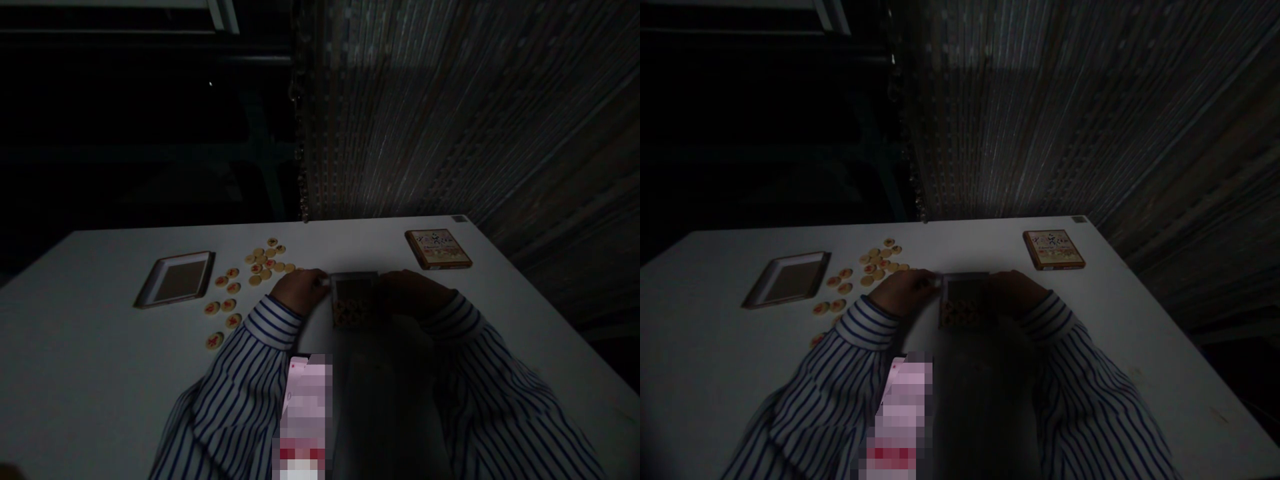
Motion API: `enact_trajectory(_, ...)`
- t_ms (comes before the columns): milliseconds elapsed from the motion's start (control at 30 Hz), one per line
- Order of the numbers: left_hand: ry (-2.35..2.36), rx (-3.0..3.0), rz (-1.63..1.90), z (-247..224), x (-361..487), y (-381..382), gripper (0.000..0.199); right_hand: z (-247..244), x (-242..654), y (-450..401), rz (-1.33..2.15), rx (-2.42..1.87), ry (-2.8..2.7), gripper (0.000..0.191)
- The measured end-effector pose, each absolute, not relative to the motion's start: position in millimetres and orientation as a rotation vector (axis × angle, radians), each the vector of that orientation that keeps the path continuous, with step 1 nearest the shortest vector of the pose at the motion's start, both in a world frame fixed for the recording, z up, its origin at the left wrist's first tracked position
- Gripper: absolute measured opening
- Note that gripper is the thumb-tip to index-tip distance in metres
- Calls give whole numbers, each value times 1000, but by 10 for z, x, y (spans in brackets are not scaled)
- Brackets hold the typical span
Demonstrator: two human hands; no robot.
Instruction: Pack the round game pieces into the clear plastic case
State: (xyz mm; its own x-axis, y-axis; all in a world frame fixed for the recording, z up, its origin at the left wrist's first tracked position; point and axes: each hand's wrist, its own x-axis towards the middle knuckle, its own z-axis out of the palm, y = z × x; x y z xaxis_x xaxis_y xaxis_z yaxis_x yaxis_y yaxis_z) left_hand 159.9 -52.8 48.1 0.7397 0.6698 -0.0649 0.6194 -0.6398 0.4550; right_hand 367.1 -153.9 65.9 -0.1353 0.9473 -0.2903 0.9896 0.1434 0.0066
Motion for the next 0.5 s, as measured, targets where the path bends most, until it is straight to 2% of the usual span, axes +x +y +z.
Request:
enact_trajectory(267, 996, 2494, 135, 490, 1595, -526, 34, 671, 3677, -1544, -360, 1884, 2240, 24)
enact_trajectory(500, 996, 2507, 182, 485, 1562, -512, 35, 703, 3725, -1574, -175, 1904, 2303, 21)
